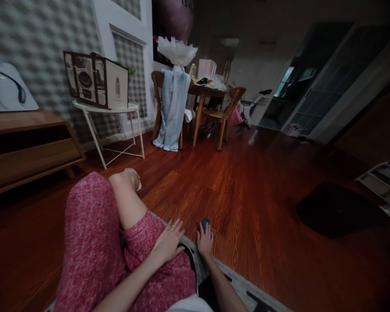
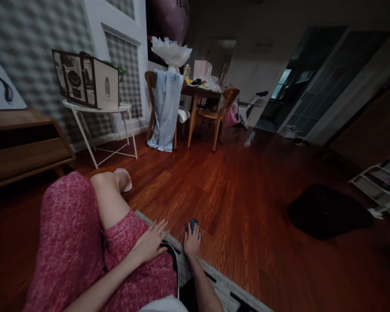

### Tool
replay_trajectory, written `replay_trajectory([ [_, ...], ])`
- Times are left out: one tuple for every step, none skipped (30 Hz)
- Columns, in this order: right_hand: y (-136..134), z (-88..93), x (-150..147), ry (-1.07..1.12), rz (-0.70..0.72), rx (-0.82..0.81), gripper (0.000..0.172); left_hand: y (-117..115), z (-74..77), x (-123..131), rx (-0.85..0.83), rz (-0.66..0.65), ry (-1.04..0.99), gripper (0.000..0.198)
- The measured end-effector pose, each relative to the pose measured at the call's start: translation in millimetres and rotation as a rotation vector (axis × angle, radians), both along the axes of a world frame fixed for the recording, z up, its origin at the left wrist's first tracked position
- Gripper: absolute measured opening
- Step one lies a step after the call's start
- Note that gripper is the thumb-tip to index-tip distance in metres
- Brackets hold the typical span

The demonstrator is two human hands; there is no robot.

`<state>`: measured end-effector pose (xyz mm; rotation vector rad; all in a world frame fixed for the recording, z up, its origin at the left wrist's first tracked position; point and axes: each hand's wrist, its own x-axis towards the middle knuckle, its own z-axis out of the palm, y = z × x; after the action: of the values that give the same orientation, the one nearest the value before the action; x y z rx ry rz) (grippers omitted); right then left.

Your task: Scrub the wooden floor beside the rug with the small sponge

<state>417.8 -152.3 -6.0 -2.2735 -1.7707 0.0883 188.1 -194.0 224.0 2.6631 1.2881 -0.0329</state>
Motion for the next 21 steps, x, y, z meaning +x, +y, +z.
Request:
replay_trajectory([
  [7.6,4.7,-3.2,-0.006,0.056,-0.01,0.056,0.1,-2.1,-0.4,0.015,0.001,-0.001,0.065],
  [13.9,9.7,-1.4,-0.013,0.111,-0.02,0.055,0.1,-3.5,-0.9,0.025,0.003,0.0,0.065],
  [18.4,14.5,5.5,-0.021,0.157,-0.029,0.055,0.1,-4.0,-1.4,0.028,0.005,0.002,0.064],
  [21.0,18.9,17.3,-0.029,0.185,-0.035,0.054,0.0,-3.7,-2.1,0.023,0.007,0.002,0.065],
  [21.2,22.3,33.7,-0.036,0.187,-0.04,0.054,-0.1,-2.6,-2.8,0.014,0.01,0.001,0.065],
  [18.9,24.4,53.7,-0.042,0.157,-0.043,0.054,-0.3,-1.1,-3.4,0.004,0.012,0.0,0.065],
  [13.9,25.1,76.3,-0.045,0.092,-0.043,0.055,-0.5,0.5,-4.0,-0.005,0.012,0.0,0.066],
  [6.0,24.2,100.4,-0.045,0.005,-0.045,0.055,-0.7,2.0,-4.4,-0.011,0.013,-0.002,0.066],
  [-4.5,22.0,124.4,-0.041,-0.093,-0.043,0.057,-0.9,3.0,-4.7,-0.012,0.015,-0.006,0.065],
  [-17.4,18.5,147.2,-0.035,-0.191,-0.038,0.058,-1.1,3.5,-4.8,-0.009,0.019,-0.011,0.065],
  [-32.0,14.2,167.4,-0.029,-0.274,-0.025,0.059,-1.2,3.3,-4.8,-0.004,0.023,-0.019,0.065],
  [-47.7,9.4,183.8,-0.022,-0.352,-0.005,0.06,-1.3,2.5,-4.7,0.0,0.026,-0.03,0.064],
  [-63.4,4.5,195.6,-0.016,-0.417,0.017,0.061,-1.3,1.3,-4.4,0.004,0.028,-0.039,0.064],
  [-78.3,-0.2,202.5,-0.011,-0.471,0.041,0.062,-1.4,0.0,-4.1,0.009,0.027,-0.047,0.063],
  [-91.5,-4.4,204.2,-0.006,-0.514,0.061,0.063,-1.4,-1.4,-3.9,0.015,0.027,-0.052,0.063],
  [-102.2,-8.0,201.0,-0.002,-0.545,0.079,0.064,-1.4,-2.4,-3.6,0.019,0.026,-0.054,0.063],
  [-109.9,-10.9,193.6,0.003,-0.563,0.095,0.064,-1.5,-3.1,-3.4,0.02,0.023,-0.055,0.063],
  [-114.5,-13.0,182.8,0.006,-0.566,0.11,0.064,-1.6,-3.3,-3.3,0.019,0.02,-0.053,0.063],
  [-115.8,-14.4,169.4,0.01,-0.557,0.122,0.064,-1.7,-3.0,-3.2,0.016,0.016,-0.051,0.064],
  [-114.1,-14.9,154.4,0.014,-0.541,0.128,0.063,-1.9,-2.4,-3.3,0.014,0.012,-0.05,0.064],
  [-109.7,-14.7,138.5,0.019,-0.519,0.126,0.063,-2.2,-1.6,-3.5,0.013,0.01,-0.049,0.063],
])
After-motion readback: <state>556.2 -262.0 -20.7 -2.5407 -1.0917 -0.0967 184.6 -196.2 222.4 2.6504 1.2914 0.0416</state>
